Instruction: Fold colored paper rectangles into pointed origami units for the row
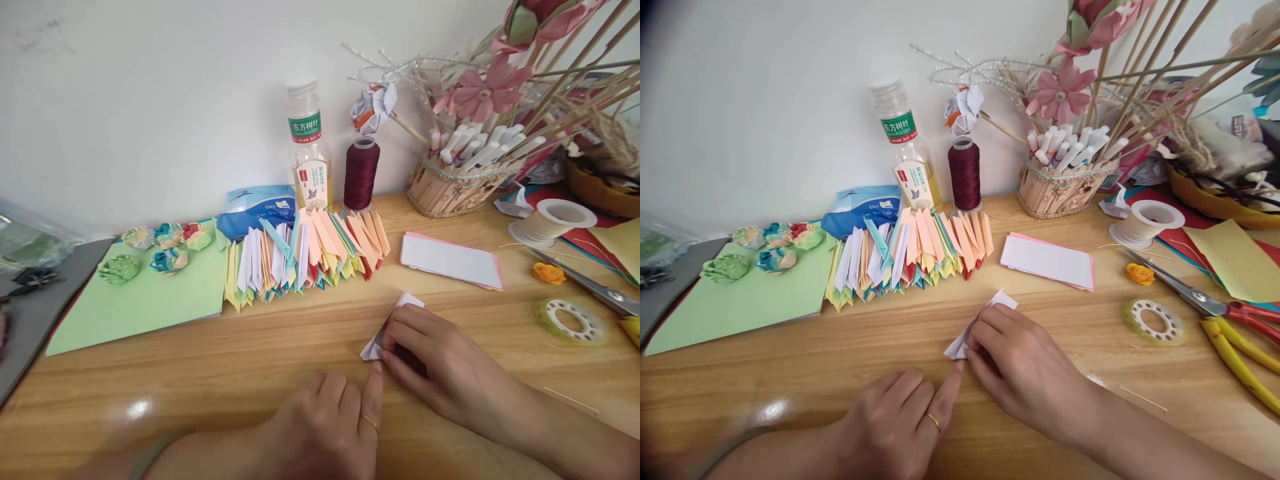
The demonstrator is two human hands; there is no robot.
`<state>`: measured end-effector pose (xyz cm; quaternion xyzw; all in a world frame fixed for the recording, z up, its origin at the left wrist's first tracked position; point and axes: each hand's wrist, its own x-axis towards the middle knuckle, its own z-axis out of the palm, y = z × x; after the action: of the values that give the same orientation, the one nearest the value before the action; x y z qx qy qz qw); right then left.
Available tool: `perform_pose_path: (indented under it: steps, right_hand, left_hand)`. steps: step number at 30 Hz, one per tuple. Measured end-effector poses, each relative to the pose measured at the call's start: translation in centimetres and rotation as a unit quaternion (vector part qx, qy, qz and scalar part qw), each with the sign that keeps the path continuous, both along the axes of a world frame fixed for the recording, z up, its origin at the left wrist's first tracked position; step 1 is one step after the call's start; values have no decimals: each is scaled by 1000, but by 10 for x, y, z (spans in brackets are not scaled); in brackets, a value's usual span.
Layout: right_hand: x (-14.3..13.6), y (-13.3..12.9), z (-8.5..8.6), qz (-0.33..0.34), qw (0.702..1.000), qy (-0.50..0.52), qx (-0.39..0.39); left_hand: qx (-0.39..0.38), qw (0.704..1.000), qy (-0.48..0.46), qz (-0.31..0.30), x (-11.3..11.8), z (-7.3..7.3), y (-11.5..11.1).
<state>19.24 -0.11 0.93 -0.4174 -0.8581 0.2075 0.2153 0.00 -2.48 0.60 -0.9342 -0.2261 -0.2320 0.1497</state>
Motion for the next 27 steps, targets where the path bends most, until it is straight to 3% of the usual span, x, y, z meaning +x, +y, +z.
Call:
perform_pose_path:
  steps: [21,27]
  right_hand:
    - [-4,-2,-6,-30,999,-4,38]
    - [7,-1,-4,42,998,-26,43]
  left_hand:
    - [-12,992,122,4,-2,-1,1]
    - [-10,988,153,-4,-3,3,1]
